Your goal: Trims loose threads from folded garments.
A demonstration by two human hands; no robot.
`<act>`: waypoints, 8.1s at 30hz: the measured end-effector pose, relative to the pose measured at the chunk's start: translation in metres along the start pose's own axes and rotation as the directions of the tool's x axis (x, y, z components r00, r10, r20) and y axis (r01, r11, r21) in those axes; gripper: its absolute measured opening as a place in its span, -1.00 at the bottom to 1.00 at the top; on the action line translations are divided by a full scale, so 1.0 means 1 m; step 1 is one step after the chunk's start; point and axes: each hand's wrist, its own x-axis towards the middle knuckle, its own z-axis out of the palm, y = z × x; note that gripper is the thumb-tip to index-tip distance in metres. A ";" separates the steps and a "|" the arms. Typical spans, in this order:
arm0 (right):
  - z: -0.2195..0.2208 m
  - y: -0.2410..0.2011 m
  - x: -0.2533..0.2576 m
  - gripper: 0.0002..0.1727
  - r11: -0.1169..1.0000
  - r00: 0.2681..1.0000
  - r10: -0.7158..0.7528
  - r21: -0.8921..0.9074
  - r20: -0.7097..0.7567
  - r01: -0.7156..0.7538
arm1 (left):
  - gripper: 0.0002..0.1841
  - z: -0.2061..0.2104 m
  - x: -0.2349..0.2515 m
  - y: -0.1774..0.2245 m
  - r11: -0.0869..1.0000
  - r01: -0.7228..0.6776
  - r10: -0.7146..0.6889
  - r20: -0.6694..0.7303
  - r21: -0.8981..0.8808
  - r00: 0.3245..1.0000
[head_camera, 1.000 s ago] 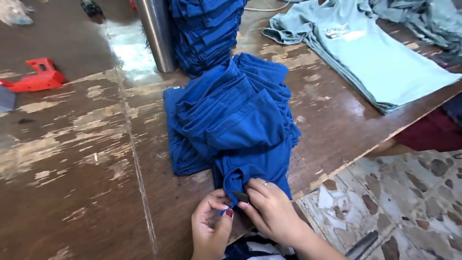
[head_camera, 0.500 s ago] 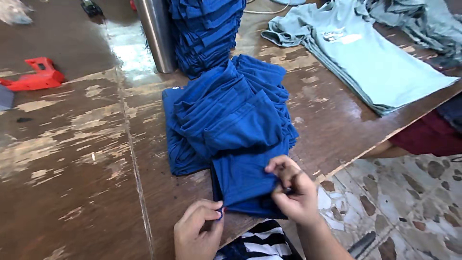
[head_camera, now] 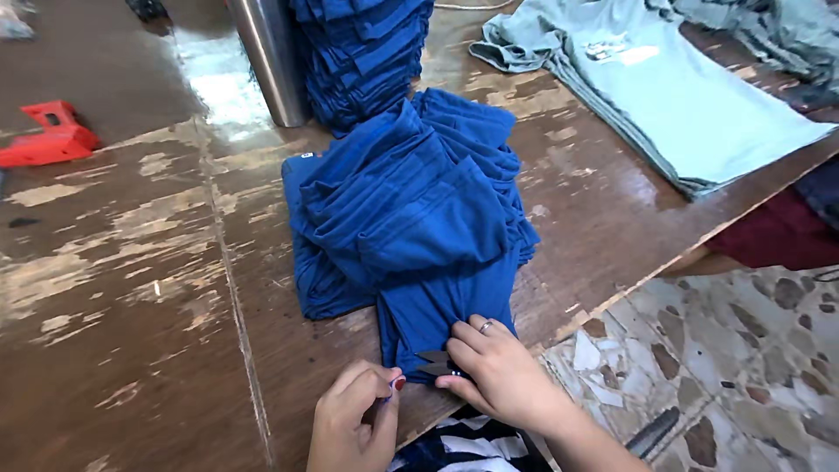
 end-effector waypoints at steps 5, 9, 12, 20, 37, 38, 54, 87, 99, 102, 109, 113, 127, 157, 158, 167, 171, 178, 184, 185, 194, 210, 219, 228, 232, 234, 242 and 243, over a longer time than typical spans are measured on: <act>0.006 -0.004 0.001 -0.32 0.999 0.998 -0.002 -0.041 -0.058 0.000 | -0.87 0.002 0.000 0.000 0.998 -0.045 0.049 0.082 -0.049 0.995; 0.008 -0.006 0.000 -0.33 0.999 0.996 0.017 -0.042 -0.084 -0.021 | -0.87 0.000 0.000 0.001 0.998 -0.049 0.053 0.090 -0.046 0.995; 0.008 -0.003 -0.001 -0.33 1.000 0.997 0.010 -0.019 -0.078 -0.011 | -0.86 -0.001 0.001 0.001 0.997 -0.052 0.056 0.066 -0.049 0.996; 0.006 -0.003 0.001 -0.33 1.000 0.998 0.013 -0.011 -0.063 -0.013 | -0.87 0.000 0.000 -0.001 0.996 -0.046 0.047 0.017 -0.082 0.999; -0.001 0.002 -0.004 -0.29 0.988 0.998 0.041 0.149 -0.040 -0.035 | -0.91 0.017 0.003 -0.004 0.972 0.175 -0.195 -0.114 -0.159 0.974; -0.003 0.006 -0.007 -0.30 0.975 0.998 0.052 0.218 -0.040 -0.042 | -0.91 0.015 0.003 -0.003 0.981 0.150 -0.166 -0.127 -0.127 0.978; -0.014 -0.009 -0.014 -0.68 0.839 0.946 0.141 0.543 -0.293 0.043 | -0.27 0.029 0.027 0.016 0.853 -0.020 -0.018 0.068 0.522 0.998; -0.072 0.028 -0.054 -0.76 0.441 0.994 -0.099 0.894 -0.043 0.083 | -0.68 0.022 0.017 -0.003 0.926 -0.078 0.003 0.199 0.370 0.980; -0.024 0.030 -0.017 -0.89 0.764 0.990 0.016 0.641 -0.138 0.077 | -0.74 0.038 0.015 0.008 0.905 -0.147 0.090 0.159 0.399 0.983; -0.030 0.025 -0.017 -0.89 0.779 0.991 0.030 0.625 -0.129 0.058 | -0.70 0.055 0.018 0.018 0.939 -0.160 0.109 0.178 0.303 0.978; -0.012 0.046 -0.021 -0.92 0.874 0.992 0.069 0.485 -0.103 -0.011 | -0.73 0.056 0.019 0.016 0.929 -0.071 -0.027 0.260 0.362 0.965; -0.032 0.006 -0.018 -0.86 0.748 0.980 0.003 0.650 -0.199 0.129 | -0.59 0.069 0.020 0.027 0.955 -0.133 0.094 0.155 0.266 0.984; -0.047 0.023 0.022 -0.90 0.826 0.804 0.244 0.551 -0.543 0.121 | -0.76 0.027 0.021 0.004 0.991 0.040 -0.022 -0.141 0.130 0.990; 0.004 -0.040 0.007 -0.50 0.917 0.988 0.098 0.396 -0.115 -0.045 | -0.86 0.023 -0.005 0.009 0.845 0.071 -0.166 -0.134 -0.529 0.977; 0.004 -0.042 0.008 -0.47 0.922 0.989 0.106 0.383 -0.108 -0.057 | -0.85 0.023 -0.005 0.009 0.856 0.061 -0.153 -0.138 -0.513 0.979; -0.002 -0.039 0.011 -0.39 0.916 0.989 0.113 0.397 -0.095 -0.066 | -0.90 0.024 -0.007 0.006 0.825 0.092 -0.188 -0.118 -0.558 0.975; -0.012 -0.021 0.021 -0.48 0.902 0.952 0.211 0.420 -0.222 -0.102 | -0.84 0.029 -0.002 0.009 0.843 0.110 -0.256 -0.213 -0.527 0.943; 0.000 0.023 0.032 -0.81 0.867 0.907 0.226 0.498 -0.354 -0.022 | -0.78 0.019 -0.008 0.005 0.943 0.057 -0.151 -0.269 -0.328 0.951; -0.020 0.028 0.001 -0.94 0.772 0.978 0.102 0.634 -0.184 0.039 | -0.95 -0.007 -0.015 -0.005 0.992 0.097 -0.104 -0.095 -0.075 0.990; -0.019 0.027 -0.001 -0.89 0.832 0.994 0.063 0.554 -0.092 -0.002 | -0.97 -0.008 -0.015 -0.006 0.989 0.122 -0.127 -0.061 -0.082 0.990; -0.006 0.006 0.010 -0.33 0.984 0.993 -0.101 0.156 0.062 0.091 | -0.97 -0.002 -0.009 -0.004 0.989 0.115 -0.127 -0.132 -0.093 0.983; 0.000 0.002 0.014 -0.33 0.990 0.992 -0.110 0.098 0.068 0.103 | -0.91 -0.005 -0.012 -0.003 0.971 0.137 -0.160 -0.109 -0.193 0.981; 0.004 -0.003 0.018 -0.35 0.994 0.993 -0.104 0.051 0.056 0.101 | -0.90 -0.003 -0.015 -0.005 0.954 0.131 -0.151 -0.056 -0.269 0.987; 0.004 0.000 0.014 -0.35 0.990 0.992 -0.117 0.077 0.043 0.114 | -0.90 -0.004 -0.013 -0.002 0.947 0.095 -0.120 -0.064 -0.306 0.991; -0.001 0.002 0.010 -0.32 0.981 0.997 -0.065 0.184 0.041 0.057 | -0.89 -0.027 -0.015 0.012 0.960 0.125 0.001 0.451 -0.250 0.893; -0.009 0.008 0.006 -0.30 0.956 0.998 -0.040 0.292 0.057 0.022 | -0.74 -0.041 -0.012 0.031 0.994 0.112 -0.081 0.753 0.010 0.653; -0.017 0.014 -0.002 -0.36 0.878 1.000 -0.022 0.478 0.004 0.018 | -0.52 -0.018 0.008 0.028 0.934 -0.002 -0.060 0.163 0.356 0.985; -0.017 0.011 -0.001 -0.37 0.875 1.000 -0.019 0.485 -0.010 0.021 | -0.36 -0.005 0.011 0.024 0.912 0.006 -0.060 0.119 0.409 0.991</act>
